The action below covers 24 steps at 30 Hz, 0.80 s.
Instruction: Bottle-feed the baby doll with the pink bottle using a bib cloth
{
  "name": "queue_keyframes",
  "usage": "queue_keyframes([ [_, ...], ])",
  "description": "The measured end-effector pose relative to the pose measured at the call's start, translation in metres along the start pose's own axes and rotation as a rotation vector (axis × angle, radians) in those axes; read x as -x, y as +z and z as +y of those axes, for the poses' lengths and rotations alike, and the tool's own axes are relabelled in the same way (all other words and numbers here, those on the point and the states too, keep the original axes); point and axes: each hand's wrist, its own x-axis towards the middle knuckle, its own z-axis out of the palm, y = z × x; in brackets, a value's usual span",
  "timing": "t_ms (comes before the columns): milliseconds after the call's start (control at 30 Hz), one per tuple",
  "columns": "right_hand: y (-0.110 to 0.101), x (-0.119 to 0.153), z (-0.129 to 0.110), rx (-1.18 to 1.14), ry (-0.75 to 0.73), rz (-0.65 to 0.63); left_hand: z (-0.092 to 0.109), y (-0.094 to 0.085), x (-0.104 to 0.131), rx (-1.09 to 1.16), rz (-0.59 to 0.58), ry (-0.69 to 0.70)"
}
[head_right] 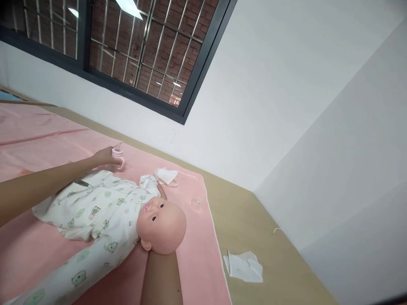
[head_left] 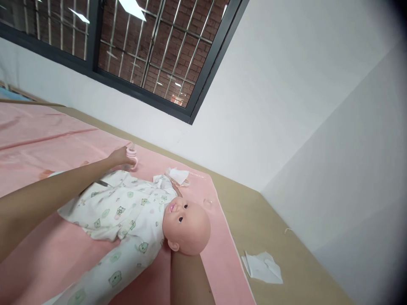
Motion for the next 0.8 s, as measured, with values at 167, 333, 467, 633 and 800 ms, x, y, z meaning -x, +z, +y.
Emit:
queue_keyframes([
  [167,-0.006,0.001,-0.001,0.082,0.113,0.122,0.017,0.000,0.000,-0.065,0.024,-0.006],
  [333,-0.010,0.004,-0.009,0.067,0.109,0.153,0.050,-0.010,0.010,0.038,0.027,0.053],
  [467,-0.017,0.008,-0.021,-0.049,-0.072,-0.052,0.084,-0.023,0.030,0.271,-0.013,0.169],
  [633,-0.047,0.007,-0.018,-0.137,-0.251,-0.143,0.126,-0.041,0.071,0.632,-0.197,0.352],
  [800,-0.084,0.006,0.001,-0.102,-0.305,-0.216,0.140,-0.055,0.095,0.814,-0.355,0.256],
])
